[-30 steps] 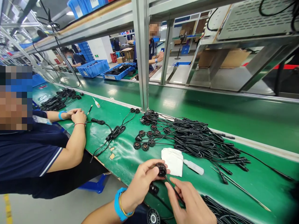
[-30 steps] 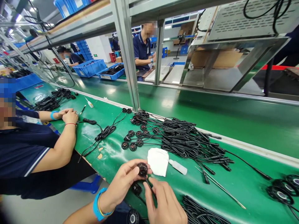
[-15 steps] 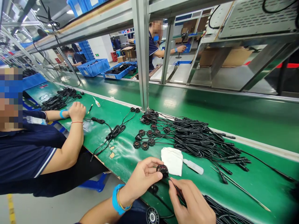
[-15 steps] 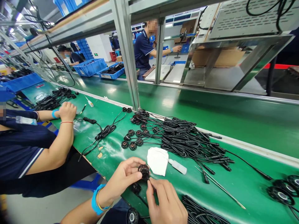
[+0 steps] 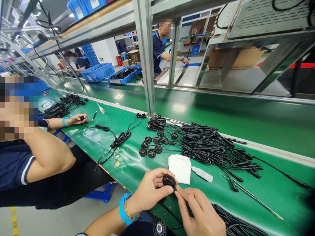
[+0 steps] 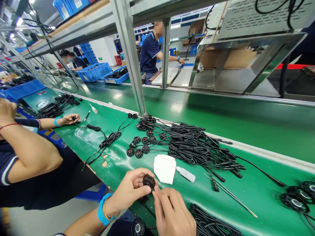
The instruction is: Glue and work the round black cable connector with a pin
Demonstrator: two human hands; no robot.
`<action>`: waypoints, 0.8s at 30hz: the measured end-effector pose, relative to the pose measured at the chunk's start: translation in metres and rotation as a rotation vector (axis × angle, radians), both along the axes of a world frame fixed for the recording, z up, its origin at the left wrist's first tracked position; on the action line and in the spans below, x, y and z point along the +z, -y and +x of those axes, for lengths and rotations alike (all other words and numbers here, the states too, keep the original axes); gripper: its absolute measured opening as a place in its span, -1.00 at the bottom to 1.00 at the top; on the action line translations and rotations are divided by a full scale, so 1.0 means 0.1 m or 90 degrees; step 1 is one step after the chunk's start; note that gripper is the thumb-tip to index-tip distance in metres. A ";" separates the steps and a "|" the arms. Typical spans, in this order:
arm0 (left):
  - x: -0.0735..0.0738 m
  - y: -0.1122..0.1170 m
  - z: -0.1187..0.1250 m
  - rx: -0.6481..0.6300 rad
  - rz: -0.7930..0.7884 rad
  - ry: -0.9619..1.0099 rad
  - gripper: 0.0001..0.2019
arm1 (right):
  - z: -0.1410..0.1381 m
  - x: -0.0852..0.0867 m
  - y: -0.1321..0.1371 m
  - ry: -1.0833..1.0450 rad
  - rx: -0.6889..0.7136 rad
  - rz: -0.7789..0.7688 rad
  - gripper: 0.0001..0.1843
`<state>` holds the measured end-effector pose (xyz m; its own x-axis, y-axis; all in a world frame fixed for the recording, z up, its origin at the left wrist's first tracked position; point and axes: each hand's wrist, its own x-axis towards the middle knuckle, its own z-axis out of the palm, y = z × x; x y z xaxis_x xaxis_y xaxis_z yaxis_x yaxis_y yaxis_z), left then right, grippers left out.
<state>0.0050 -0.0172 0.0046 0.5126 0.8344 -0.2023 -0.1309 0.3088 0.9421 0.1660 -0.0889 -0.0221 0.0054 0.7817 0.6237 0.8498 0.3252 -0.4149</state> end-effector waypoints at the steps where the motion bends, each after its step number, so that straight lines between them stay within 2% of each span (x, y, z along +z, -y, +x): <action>1: -0.02 0.00 0.01 0.002 0.002 0.012 -0.68 | 0.01 -0.01 -0.01 -0.014 0.003 -0.003 -0.88; 4: -0.08 0.01 0.03 0.009 -0.004 0.033 -0.64 | 0.01 -0.03 -0.02 -0.058 0.016 -0.014 -0.90; 6: -0.10 0.01 0.03 0.011 -0.009 0.005 -0.62 | -0.01 -0.04 -0.01 -0.077 0.017 -0.019 -0.91; 10: -0.05 -0.02 -0.03 -0.018 -0.016 -0.052 -0.60 | 0.02 0.02 0.02 -0.118 0.048 -0.053 -0.89; 13: -0.01 -0.06 -0.08 -0.027 -0.013 -0.049 -0.63 | 0.28 0.12 -0.02 -0.139 0.068 -0.098 -0.82; 15: -0.01 -0.10 -0.09 -0.027 -0.006 -0.054 -0.63 | 0.57 0.14 -0.11 -0.076 -0.005 -0.102 -0.78; 16: -0.02 -0.12 -0.09 -0.027 -0.002 -0.059 -0.63 | 0.72 0.13 -0.18 -0.013 -0.062 -0.105 -0.72; 18: -0.05 -0.16 -0.09 -0.027 0.005 -0.060 -0.63 | 0.96 0.05 -0.32 0.108 -0.105 -0.149 -0.56; 21: -0.10 -0.23 -0.07 -0.035 0.011 -0.055 -0.62 | 1.15 -0.12 -0.50 0.187 -0.056 -0.205 -0.45; 24: -0.13 -0.28 -0.05 -0.037 0.013 -0.062 -0.63 | 1.23 -0.24 -0.56 0.139 0.008 -0.260 -0.50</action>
<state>-0.0005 0.0107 -0.0086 0.5395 0.8080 -0.2369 -0.0209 0.2941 0.9555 0.2886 -0.0329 -0.0458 -0.1035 0.9628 0.2495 0.9286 0.1834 -0.3226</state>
